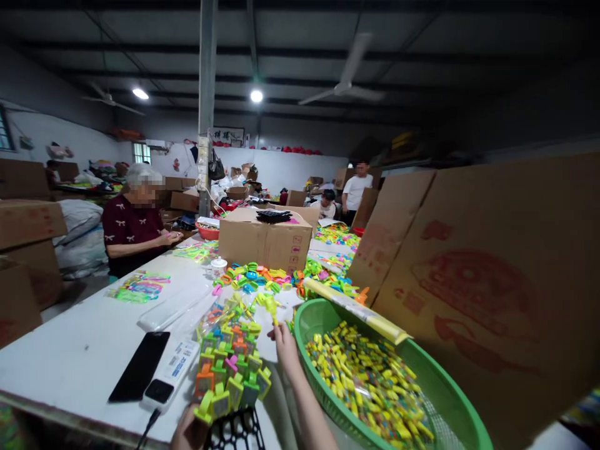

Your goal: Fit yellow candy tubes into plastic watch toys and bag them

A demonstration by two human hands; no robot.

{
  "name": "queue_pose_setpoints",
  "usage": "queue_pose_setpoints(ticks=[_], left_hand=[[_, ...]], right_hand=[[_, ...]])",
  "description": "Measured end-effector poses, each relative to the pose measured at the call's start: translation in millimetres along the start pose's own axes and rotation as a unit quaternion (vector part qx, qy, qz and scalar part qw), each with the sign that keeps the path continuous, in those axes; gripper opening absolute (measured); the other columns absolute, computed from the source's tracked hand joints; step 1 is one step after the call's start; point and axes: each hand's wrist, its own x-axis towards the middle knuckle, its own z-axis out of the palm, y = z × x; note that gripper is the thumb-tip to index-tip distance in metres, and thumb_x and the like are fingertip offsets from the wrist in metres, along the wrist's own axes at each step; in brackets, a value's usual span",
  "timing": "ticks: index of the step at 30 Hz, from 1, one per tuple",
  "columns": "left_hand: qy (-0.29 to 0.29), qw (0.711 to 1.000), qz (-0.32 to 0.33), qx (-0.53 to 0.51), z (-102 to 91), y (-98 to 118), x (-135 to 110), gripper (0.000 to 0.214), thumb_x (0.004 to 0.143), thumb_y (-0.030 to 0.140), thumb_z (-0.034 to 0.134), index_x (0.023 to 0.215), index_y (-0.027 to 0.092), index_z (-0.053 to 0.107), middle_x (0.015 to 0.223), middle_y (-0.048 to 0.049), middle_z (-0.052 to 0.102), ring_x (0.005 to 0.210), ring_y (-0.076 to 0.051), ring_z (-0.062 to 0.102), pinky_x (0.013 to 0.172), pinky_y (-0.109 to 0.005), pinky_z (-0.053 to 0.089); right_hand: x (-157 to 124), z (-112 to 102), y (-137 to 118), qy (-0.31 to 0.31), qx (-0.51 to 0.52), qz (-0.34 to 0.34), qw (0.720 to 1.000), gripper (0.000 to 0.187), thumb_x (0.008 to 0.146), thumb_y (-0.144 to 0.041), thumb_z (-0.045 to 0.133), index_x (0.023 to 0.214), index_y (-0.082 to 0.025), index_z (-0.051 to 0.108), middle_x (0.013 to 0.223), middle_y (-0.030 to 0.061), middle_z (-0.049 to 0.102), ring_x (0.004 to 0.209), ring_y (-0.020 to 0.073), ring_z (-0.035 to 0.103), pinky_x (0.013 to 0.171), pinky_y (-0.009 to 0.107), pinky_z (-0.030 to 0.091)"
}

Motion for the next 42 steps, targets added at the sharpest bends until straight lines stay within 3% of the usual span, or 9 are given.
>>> queue_pose_setpoints(ticks=[1, 5, 8, 13, 16, 22, 33, 42], left_hand=[[0.016, 1.0, 0.0, -0.002, 0.6, 8.9, 0.7, 0.037, 0.068, 0.056, 0.058, 0.077, 0.021, 0.068, 0.077, -0.0093, 0.07, 0.082, -0.029, 0.068, 0.073, -0.036, 0.055], [-0.011, 1.0, 0.003, 0.004, 5.0, 43.1, 7.7, 0.035, 0.069, 0.047, 0.057, 0.085, 0.017, 0.065, 0.082, -0.0101, 0.07, 0.082, -0.027, 0.066, 0.074, -0.037, 0.053], [-0.027, 0.998, -0.033, 0.035, 10.3, 46.9, 14.4, 0.029, 0.072, 0.041, 0.059, 0.085, 0.016, 0.063, 0.083, -0.009, 0.068, 0.085, -0.025, 0.064, 0.075, -0.036, 0.05], [-0.053, 0.995, -0.065, 0.055, 12.7, 36.6, 16.7, 0.028, 0.072, 0.034, 0.064, 0.088, 0.012, 0.064, 0.083, -0.0095, 0.066, 0.078, -0.023, 0.062, 0.069, -0.032, 0.047], [-0.076, 0.994, -0.056, 0.047, 10.3, 33.1, 16.1, 0.027, 0.072, 0.03, 0.066, 0.092, 0.012, 0.066, 0.086, -0.0081, 0.067, 0.08, -0.021, 0.062, 0.071, -0.03, 0.048], [-0.105, 0.992, -0.029, 0.062, 6.7, 33.9, 15.4, 0.022, 0.075, 0.026, 0.064, 0.094, 0.017, 0.07, 0.094, -0.0078, 0.068, 0.093, -0.023, 0.062, 0.083, -0.033, 0.048], [-0.089, 0.99, -0.016, 0.104, 7.0, 45.6, 10.7, 0.02, 0.077, 0.025, 0.06, 0.092, 0.019, 0.072, 0.088, -0.0067, 0.069, 0.086, -0.022, 0.063, 0.074, -0.031, 0.049], [-0.083, 0.992, 0.013, 0.098, 5.8, 47.7, 16.0, 0.014, 0.077, 0.025, 0.062, 0.086, 0.019, 0.072, 0.08, -0.0047, 0.067, 0.079, -0.02, 0.063, 0.071, -0.029, 0.05]], right_hand=[[-3.9, -6.4, -8.2, 0.004, 0.021, 0.003, 1.0, 0.047, 0.087, -0.052, 0.029, 0.083, -0.016, 0.06, 0.072, 0.0106, 0.067, 0.07, 0.0227, 0.063, 0.069, 0.035, 0.049], [-34.0, -30.9, -42.3, 0.005, 0.071, 0.017, 0.997, 0.047, 0.082, -0.058, 0.041, 0.091, -0.016, 0.062, 0.097, 0.0124, 0.065, 0.095, 0.0233, 0.06, 0.087, 0.037, 0.046], [-68.8, -38.5, -55.3, -0.003, 0.119, 0.006, 0.993, 0.044, 0.078, -0.054, 0.053, 0.099, -0.016, 0.059, 0.093, 0.01, 0.064, 0.086, 0.0208, 0.059, 0.078, 0.033, 0.048], [-134.3, -21.5, -43.7, -0.096, 0.147, 0.053, 0.983, 0.035, 0.078, -0.042, 0.052, 0.097, -0.013, 0.057, 0.08, 0.0085, 0.064, 0.071, 0.0175, 0.061, 0.067, 0.029, 0.049], [-156.3, -1.3, -29.5, -0.141, 0.126, 0.054, 0.98, 0.03, 0.078, -0.038, 0.051, 0.094, -0.014, 0.059, 0.08, 0.0079, 0.066, 0.069, 0.0172, 0.062, 0.065, 0.028, 0.05], [-158.9, 28.0, -21.7, -0.182, 0.083, 0.024, 0.979, 0.029, 0.078, -0.038, 0.053, 0.092, -0.014, 0.063, 0.082, 0.0088, 0.068, 0.071, 0.0193, 0.063, 0.064, 0.029, 0.05], [-163.2, 39.9, -27.6, -0.148, -0.002, -0.077, 0.986, 0.017, 0.08, -0.032, 0.052, 0.083, -0.017, 0.06, 0.086, 0.0109, 0.065, 0.081, 0.0231, 0.06, 0.073, 0.034, 0.049], [-160.3, 43.1, -27.1, -0.125, -0.006, -0.079, 0.989, 0.021, 0.081, -0.039, 0.055, 0.075, -0.019, 0.058, 0.079, 0.009, 0.062, 0.078, 0.0225, 0.056, 0.075, 0.036, 0.046]])
